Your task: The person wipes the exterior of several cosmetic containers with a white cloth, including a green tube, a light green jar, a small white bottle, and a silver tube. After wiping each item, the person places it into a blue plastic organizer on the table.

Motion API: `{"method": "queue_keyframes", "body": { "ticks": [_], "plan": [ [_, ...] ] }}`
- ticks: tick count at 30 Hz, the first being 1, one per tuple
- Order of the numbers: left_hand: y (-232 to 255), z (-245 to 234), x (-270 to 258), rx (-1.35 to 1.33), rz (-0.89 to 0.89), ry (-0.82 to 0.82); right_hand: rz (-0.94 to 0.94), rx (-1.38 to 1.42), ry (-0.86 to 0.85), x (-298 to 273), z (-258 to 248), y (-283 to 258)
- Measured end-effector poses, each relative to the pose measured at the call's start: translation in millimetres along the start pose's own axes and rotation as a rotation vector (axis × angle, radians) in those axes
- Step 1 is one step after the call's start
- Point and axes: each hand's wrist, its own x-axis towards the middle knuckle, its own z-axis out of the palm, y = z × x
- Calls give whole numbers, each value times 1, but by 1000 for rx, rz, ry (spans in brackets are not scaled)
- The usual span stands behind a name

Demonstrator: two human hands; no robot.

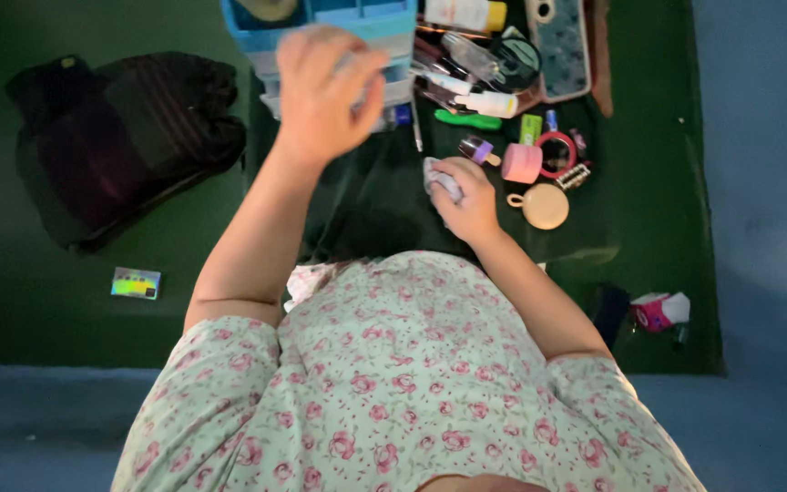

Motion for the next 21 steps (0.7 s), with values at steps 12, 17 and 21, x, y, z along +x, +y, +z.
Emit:
{"method": "queue_keyframes", "body": {
  "ticks": [12,17,21],
  "plan": [
    [35,153,-26,-173,33,-423,-55,27,-71,5,-7,-11],
    [34,201,-40,56,-85,-524,-42,20,-62,3,-6,-6],
    [33,214,-49,79,-114,-473,-41,31,-49,0,-6,-5]
  ]
}}
